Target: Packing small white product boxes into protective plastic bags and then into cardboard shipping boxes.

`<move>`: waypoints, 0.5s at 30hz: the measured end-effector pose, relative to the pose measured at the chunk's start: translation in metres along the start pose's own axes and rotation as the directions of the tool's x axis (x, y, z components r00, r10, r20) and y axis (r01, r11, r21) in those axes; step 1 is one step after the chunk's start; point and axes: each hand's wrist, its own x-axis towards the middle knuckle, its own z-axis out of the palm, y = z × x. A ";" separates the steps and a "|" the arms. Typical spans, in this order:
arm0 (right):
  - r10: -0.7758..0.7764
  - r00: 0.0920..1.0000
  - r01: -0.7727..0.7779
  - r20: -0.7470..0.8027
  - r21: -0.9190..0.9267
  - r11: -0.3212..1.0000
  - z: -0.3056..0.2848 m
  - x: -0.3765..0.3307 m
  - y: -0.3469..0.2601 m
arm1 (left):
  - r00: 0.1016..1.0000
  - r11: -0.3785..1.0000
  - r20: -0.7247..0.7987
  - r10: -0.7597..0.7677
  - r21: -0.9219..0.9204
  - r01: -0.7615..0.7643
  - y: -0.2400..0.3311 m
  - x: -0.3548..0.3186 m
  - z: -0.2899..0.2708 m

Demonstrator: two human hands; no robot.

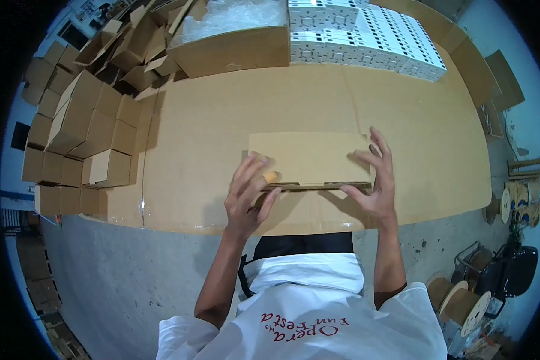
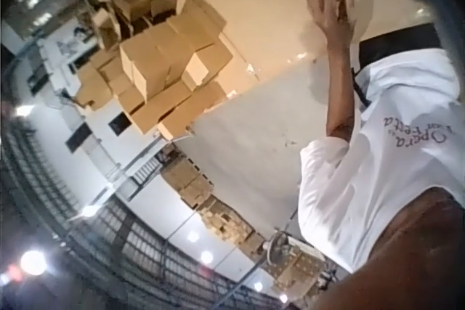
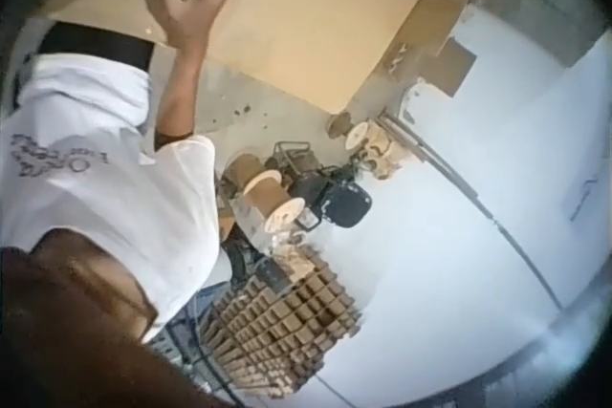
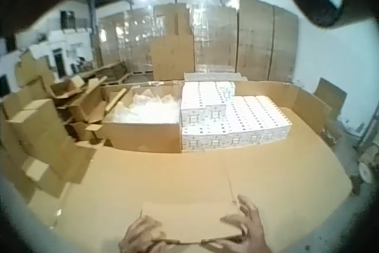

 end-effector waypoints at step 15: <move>0.300 0.922 -0.354 0.245 0.222 0.908 0.179 0.030 -0.107 | 0.888 0.796 -0.152 -0.435 0.396 0.458 -0.030 -0.059 -0.191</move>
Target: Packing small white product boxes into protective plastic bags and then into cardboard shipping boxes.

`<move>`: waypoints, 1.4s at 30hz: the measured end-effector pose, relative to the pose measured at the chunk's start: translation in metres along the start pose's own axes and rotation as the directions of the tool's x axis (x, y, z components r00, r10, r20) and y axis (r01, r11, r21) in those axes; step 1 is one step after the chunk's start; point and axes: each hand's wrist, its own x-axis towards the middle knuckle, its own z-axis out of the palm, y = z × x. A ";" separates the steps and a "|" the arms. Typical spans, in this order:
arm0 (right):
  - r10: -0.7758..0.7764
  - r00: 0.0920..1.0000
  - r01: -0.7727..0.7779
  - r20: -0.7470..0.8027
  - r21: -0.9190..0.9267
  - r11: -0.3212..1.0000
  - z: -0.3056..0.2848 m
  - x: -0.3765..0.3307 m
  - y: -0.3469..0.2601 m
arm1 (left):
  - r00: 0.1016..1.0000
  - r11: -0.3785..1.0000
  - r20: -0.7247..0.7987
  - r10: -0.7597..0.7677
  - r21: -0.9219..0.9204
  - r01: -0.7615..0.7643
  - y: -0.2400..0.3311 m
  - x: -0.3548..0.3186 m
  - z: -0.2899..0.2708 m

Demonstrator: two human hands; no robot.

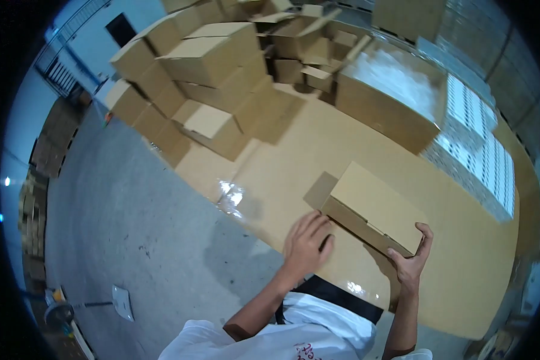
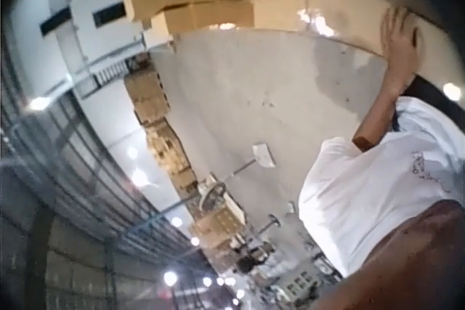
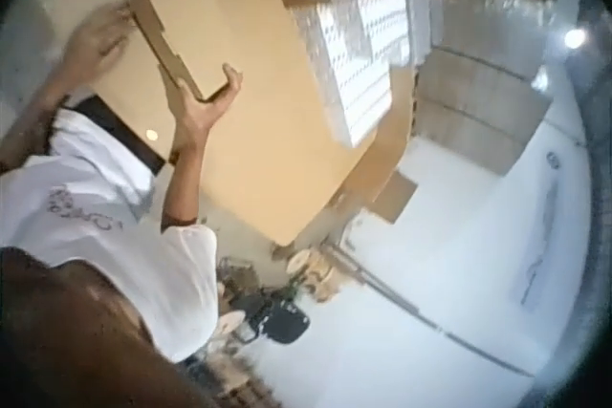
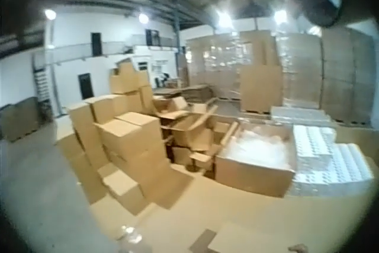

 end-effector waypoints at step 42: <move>-0.593 0.784 0.556 0.185 0.218 0.802 0.502 0.056 -0.189 | 0.965 0.968 -0.130 -0.228 -0.132 0.211 -0.087 -0.068 -0.098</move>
